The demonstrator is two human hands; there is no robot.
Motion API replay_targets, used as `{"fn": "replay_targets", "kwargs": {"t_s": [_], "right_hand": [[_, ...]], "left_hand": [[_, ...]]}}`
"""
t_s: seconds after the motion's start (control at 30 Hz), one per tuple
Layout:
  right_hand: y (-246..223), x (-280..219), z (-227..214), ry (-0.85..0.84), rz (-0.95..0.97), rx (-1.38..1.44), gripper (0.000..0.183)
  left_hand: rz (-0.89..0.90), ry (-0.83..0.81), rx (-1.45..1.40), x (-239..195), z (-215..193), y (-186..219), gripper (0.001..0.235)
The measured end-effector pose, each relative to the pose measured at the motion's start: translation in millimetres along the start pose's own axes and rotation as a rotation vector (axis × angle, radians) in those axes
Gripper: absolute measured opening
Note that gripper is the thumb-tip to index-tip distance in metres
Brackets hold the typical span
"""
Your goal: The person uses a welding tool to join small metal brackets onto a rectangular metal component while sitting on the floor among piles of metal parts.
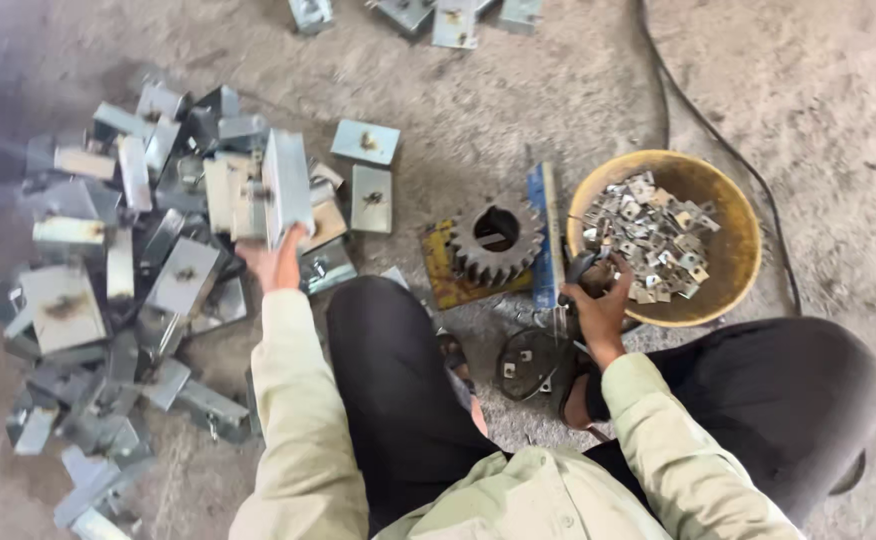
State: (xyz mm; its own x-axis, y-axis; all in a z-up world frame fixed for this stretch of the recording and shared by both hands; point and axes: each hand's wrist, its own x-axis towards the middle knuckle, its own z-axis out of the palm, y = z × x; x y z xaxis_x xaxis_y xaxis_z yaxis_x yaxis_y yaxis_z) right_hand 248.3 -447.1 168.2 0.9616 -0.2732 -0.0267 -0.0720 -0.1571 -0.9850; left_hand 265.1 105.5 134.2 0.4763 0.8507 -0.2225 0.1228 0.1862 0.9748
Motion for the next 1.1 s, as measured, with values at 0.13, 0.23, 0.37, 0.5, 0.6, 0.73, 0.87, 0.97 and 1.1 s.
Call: {"fn": "replay_targets", "kwargs": {"t_s": [0.13, 0.23, 0.37, 0.5, 0.6, 0.73, 0.87, 0.97, 1.1], "right_hand": [[-12.5, 0.9, -4.6, 0.027, 0.058, 0.105, 0.091], [-10.7, 6.3, -9.3, 0.068, -0.013, 0.125, 0.088], [-4.3, 10.9, -12.9, 0.144, 0.006, 0.144, 0.087], [6.6, 16.2, -19.1, 0.202, -0.057, 0.180, 0.086], [14.8, 17.1, -21.4, 0.257, -0.160, 0.159, 0.085], [8.1, 13.8, -31.4, 0.283, 0.033, 0.193, 0.082], [2.9, 21.5, -43.6, 0.373, 0.053, 0.388, 0.074], [0.0, 31.3, -61.5, 0.470, 0.015, 0.557, 0.064], [2.7, 36.5, -78.2, 0.654, 0.021, 0.563, 0.061]], "left_hand": [[0.000, -0.271, -0.082, -25.6, 114.4, 32.4, 0.112], [0.015, -0.447, -0.016, -63.3, 185.7, 17.0, 0.111], [0.133, -0.680, 0.268, -140.7, 233.4, -29.2, 0.113], [0.499, -0.868, 0.961, -182.1, 212.3, -28.0, 0.110], [0.659, -0.945, 1.166, -190.3, 195.4, -19.6, 0.117], [0.525, -0.952, 1.169, -191.5, 197.9, -7.6, 0.126], [0.765, -0.817, 1.124, -216.2, 192.1, 1.4, 0.126], [1.150, -0.617, 0.834, -270.1, 196.6, -13.2, 0.093], [1.100, -1.109, 0.757, -336.6, 230.6, -61.9, 0.036]]}}
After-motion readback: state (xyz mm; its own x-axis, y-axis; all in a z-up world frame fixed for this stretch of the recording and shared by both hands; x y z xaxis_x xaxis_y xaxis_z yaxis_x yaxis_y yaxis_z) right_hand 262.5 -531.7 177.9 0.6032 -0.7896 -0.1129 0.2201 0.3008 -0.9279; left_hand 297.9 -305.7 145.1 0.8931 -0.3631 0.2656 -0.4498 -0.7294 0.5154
